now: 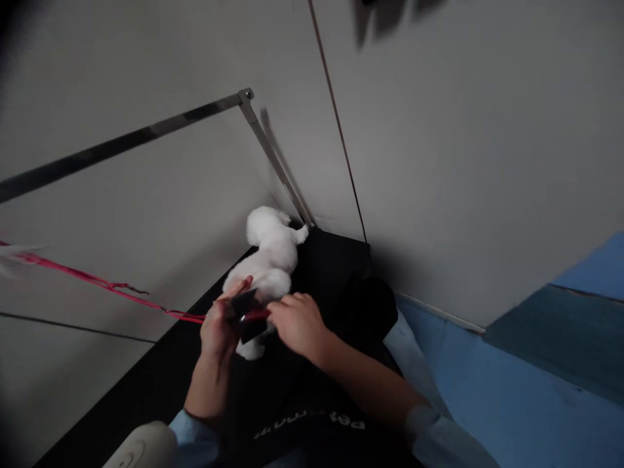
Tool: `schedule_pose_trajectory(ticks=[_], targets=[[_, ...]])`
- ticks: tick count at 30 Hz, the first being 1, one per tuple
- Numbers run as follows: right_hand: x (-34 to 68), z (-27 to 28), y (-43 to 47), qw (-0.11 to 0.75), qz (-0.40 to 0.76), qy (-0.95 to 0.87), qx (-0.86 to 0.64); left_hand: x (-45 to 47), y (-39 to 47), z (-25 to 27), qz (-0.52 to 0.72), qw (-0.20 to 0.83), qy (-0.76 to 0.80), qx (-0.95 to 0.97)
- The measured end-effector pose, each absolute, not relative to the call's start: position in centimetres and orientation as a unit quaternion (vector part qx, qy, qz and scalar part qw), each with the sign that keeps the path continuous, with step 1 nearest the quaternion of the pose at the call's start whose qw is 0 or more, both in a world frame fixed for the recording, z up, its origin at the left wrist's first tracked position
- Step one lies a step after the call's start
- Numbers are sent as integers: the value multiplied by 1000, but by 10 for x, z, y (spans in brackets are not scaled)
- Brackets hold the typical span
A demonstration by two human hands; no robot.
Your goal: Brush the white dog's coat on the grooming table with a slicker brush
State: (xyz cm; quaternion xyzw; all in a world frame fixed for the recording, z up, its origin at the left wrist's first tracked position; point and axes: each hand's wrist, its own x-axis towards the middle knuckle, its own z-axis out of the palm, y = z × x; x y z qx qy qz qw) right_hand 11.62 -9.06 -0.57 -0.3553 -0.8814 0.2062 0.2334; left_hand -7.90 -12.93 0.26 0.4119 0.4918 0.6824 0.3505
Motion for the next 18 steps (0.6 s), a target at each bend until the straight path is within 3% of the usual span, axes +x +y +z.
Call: schedule_pose_trajectory(ticks=[4,8,13,18], targets=[[120,-8,-88,190,213,-841,-459,-81,-128,6,679,377,474,415],[115,-8,-90,228,241,-867,-372,-82,-127,11,669,355,501,419],[111,-8,-99,176,284,-840,-428,-84,-133,29,659,346,488,456],[105,-7,-117,263,324,-838,-353,-80,-140,49,620,327,528,480]])
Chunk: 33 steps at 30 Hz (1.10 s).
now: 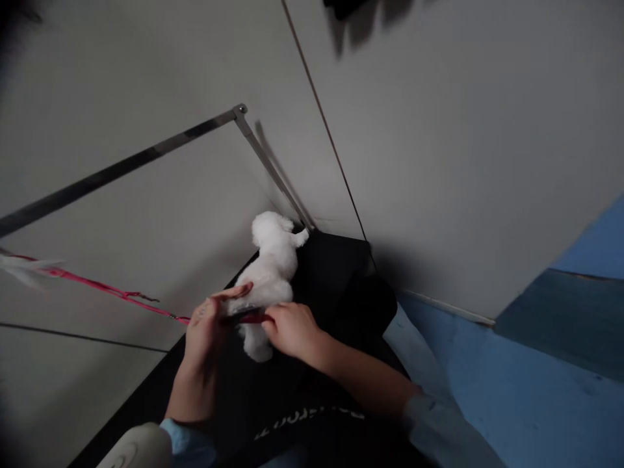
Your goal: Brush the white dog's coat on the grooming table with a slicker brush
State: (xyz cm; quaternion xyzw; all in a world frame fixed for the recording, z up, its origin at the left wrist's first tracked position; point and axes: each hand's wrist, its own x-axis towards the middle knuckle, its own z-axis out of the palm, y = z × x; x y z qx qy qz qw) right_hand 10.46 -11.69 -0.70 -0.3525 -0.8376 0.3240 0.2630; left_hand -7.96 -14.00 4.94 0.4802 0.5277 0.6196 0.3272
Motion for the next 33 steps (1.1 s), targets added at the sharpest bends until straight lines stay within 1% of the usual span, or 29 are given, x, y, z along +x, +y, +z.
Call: schedule_pose_trajectory(ticks=[4,6,8,9,13,15,17,18,22,25,27,30,31,33], targets=[[108,-16,-131,209,368,-811,-404,-77,-142,59,605,322,524,506],[112,-15,-137,239,371,-814,-377,-77,-144,61,585,314,541,516],[113,-10,-139,283,353,-819,-352,-78,-146,61,567,312,551,527],[114,-8,-140,292,343,-818,-357,-78,-147,61,560,316,550,532],[116,-3,-141,250,350,-815,-387,-84,-150,64,544,346,531,550],[118,0,-139,279,355,-823,-344,-86,-152,66,533,354,533,553],[119,5,-135,320,336,-834,-300,-87,-154,69,527,369,535,548],[120,7,-133,325,323,-838,-298,-88,-156,70,527,374,532,547],[127,15,-128,263,311,-842,-354,-85,-160,71,509,372,522,575],[131,21,-130,292,304,-854,-306,-82,-161,69,480,392,535,575],[132,26,-132,290,290,-862,-300,-82,-159,68,490,397,535,562],[134,31,-132,232,287,-862,-347,-83,-153,66,530,386,521,547],[134,33,-131,228,292,-863,-345,-85,-150,65,544,378,519,540],[132,33,-126,254,298,-867,-309,-87,-142,62,564,363,525,525]])
